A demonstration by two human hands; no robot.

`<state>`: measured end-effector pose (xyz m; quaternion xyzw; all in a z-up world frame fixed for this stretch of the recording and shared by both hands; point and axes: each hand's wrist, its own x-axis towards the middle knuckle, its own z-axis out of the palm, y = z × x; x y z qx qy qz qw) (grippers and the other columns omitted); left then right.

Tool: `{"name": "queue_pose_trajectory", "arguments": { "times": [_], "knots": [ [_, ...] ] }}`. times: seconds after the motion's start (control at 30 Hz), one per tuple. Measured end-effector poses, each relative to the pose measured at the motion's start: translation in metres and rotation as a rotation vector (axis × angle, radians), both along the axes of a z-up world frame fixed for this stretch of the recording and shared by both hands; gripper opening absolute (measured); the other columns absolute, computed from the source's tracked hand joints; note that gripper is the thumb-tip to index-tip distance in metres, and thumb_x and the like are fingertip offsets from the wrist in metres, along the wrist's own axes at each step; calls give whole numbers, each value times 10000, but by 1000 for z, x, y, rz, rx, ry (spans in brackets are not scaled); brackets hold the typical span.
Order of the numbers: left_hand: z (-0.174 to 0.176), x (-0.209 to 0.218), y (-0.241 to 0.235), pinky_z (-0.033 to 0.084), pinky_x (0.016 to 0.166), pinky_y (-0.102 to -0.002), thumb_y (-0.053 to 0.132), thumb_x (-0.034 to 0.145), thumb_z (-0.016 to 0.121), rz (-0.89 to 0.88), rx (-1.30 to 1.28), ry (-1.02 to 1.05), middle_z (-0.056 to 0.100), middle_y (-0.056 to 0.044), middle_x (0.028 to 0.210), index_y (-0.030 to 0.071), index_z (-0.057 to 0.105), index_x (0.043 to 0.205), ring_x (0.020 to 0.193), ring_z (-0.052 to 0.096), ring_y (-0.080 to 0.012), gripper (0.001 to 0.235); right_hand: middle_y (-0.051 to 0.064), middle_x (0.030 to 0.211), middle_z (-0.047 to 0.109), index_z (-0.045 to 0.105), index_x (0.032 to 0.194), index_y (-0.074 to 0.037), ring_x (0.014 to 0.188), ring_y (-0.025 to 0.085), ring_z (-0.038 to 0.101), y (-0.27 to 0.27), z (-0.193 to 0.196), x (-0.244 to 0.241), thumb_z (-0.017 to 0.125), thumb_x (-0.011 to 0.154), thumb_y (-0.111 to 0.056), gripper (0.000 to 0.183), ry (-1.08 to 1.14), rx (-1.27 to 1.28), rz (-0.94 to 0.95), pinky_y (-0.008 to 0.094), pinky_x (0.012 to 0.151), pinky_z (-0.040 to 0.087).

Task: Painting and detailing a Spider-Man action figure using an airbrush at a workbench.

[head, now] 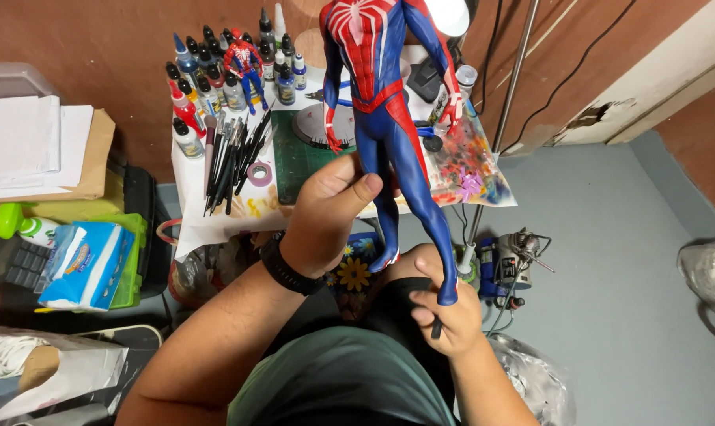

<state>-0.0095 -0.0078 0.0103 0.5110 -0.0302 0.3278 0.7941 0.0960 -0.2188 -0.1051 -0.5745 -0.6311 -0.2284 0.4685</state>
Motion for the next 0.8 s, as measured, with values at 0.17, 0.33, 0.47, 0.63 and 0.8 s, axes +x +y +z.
{"name": "queue_pose_trajectory", "arguments": {
  "times": [0.17, 0.33, 0.47, 0.63, 0.8],
  "knots": [
    [3, -3, -2, 559, 890, -308, 104, 988, 575, -34, 21, 41, 712, -103, 1012, -26, 658, 1180, 952, 666, -186, 246, 243, 1263, 659, 683, 890, -57, 968, 353, 755, -3, 31, -5, 487, 1064, -387, 422, -224, -89, -4, 396, 697, 575],
    [0, -1, -1, 534, 964, -292, 75, 992, 568, -29, 31, 67, 713, -54, 1106, -8, 668, 1222, 1039, 645, -144, 264, 250, 1224, 684, 665, 861, -44, 844, 300, 738, 6, 46, -9, 529, 1047, -379, 407, -269, -91, 35, 389, 658, 556],
    [-5, 0, -1, 523, 1008, -297, 84, 995, 567, -28, 40, 51, 712, -61, 1162, -9, 663, 1238, 1095, 640, -146, 277, 219, 1265, 687, 636, 819, -69, 589, 236, 543, 8, 49, -12, 505, 1058, -393, 424, -299, -136, 5, 369, 626, 469],
    [-8, 0, -1, 534, 885, -281, 71, 988, 567, -19, 32, 59, 698, -36, 1003, 4, 672, 1146, 944, 634, -131, 201, 192, 993, 736, 621, 768, -38, 702, 262, 717, 11, 60, -16, 519, 1047, -352, 433, -297, -49, 167, 348, 579, 506],
    [-8, 0, -1, 534, 929, -287, 72, 991, 576, -21, 30, 60, 710, -38, 1056, 7, 677, 1168, 988, 636, -130, 214, 191, 1132, 734, 631, 796, -63, 756, 256, 697, 9, 53, -13, 510, 1044, -405, 440, -282, -62, 45, 347, 574, 468]
  ]
}}
